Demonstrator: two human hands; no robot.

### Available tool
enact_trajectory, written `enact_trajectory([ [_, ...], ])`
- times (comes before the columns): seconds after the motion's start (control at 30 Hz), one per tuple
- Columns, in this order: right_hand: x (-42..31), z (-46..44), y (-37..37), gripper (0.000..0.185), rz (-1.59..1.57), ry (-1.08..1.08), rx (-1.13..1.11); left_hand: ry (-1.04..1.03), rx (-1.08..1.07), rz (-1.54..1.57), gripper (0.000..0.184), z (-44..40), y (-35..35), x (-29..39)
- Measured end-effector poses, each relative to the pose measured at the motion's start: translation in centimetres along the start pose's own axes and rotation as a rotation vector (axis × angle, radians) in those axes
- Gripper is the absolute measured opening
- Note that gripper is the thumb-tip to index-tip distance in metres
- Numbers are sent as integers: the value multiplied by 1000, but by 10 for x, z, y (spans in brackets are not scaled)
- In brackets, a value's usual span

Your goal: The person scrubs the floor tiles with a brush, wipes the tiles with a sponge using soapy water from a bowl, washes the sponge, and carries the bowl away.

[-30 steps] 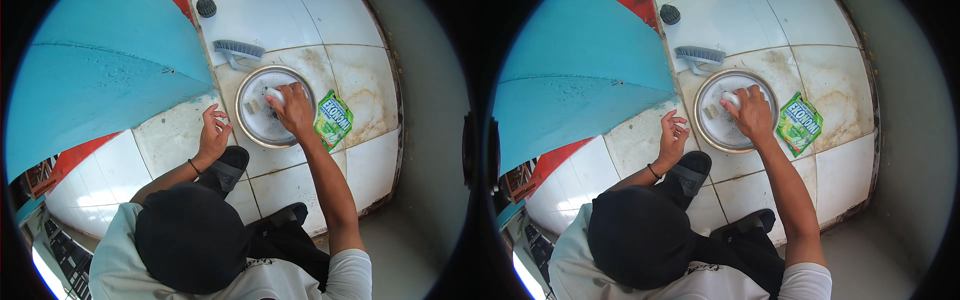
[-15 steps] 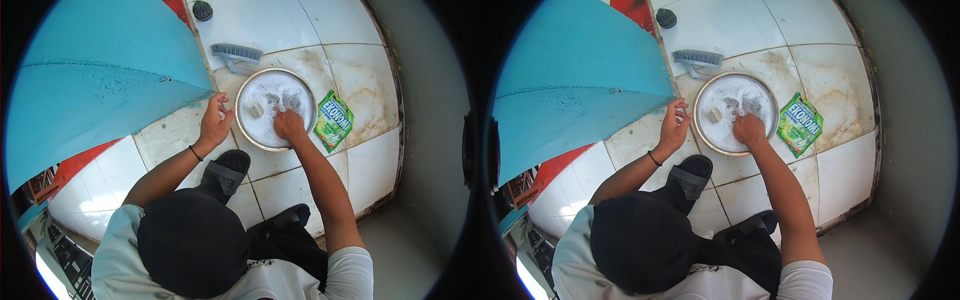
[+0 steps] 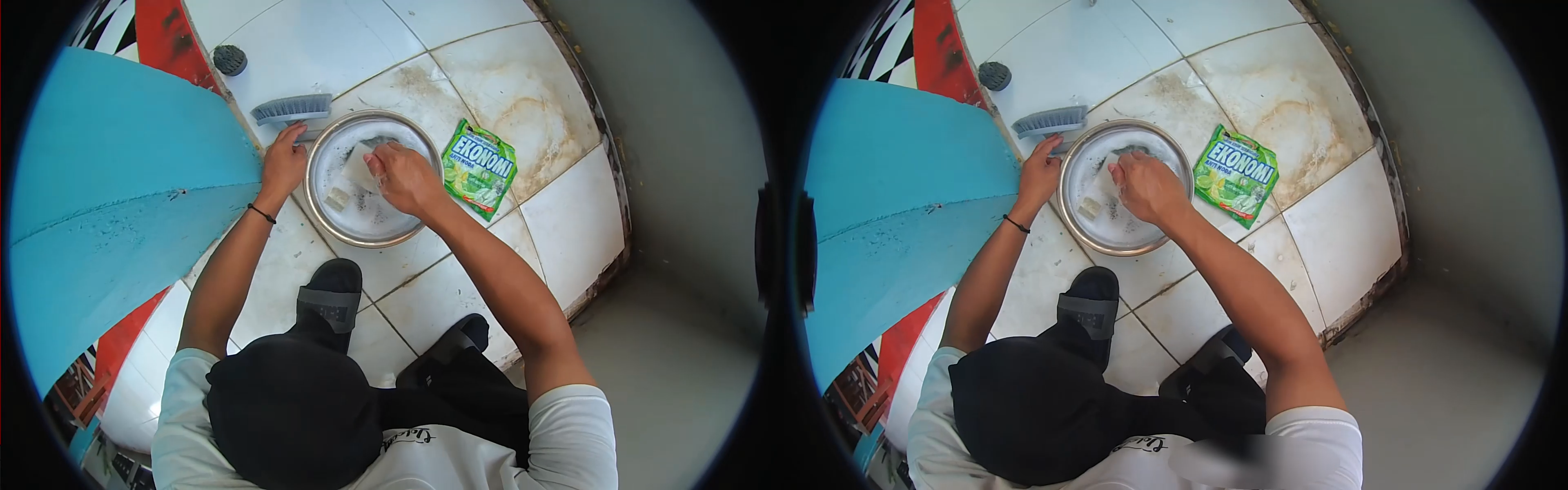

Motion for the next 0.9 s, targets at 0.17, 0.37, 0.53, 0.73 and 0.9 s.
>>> enact_trajectory([
  [0.17,48,-14,-41,42,-44,-208,119,37,-194,-241,41,-34,1,2],
  [0.37,89,-16,-62,48,-371,-490,269,68,-300,-664,42,-43,9,31],
  [0.53,79,-2,-65,42,-1371,-473,-93,34,-174,-693,41,-43,16,46],
  [0.73,48,64,48,39,-1632,-442,-268,-11,-68,-456,39,-61,26,57],
  [0.9,111,156,165,37,-1404,-461,-196,75,-96,-83,43,-77,40,55],
])
Point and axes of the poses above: each hand's wrist, its own z-axis away from the middle knuckle, its own y-axis out of the back of the hand, x = y × z, the point moved 6 cm from there along -z, towards the middle knuckle, and after that the axes turned 4 degrees about -x, right-handed, at the moved point
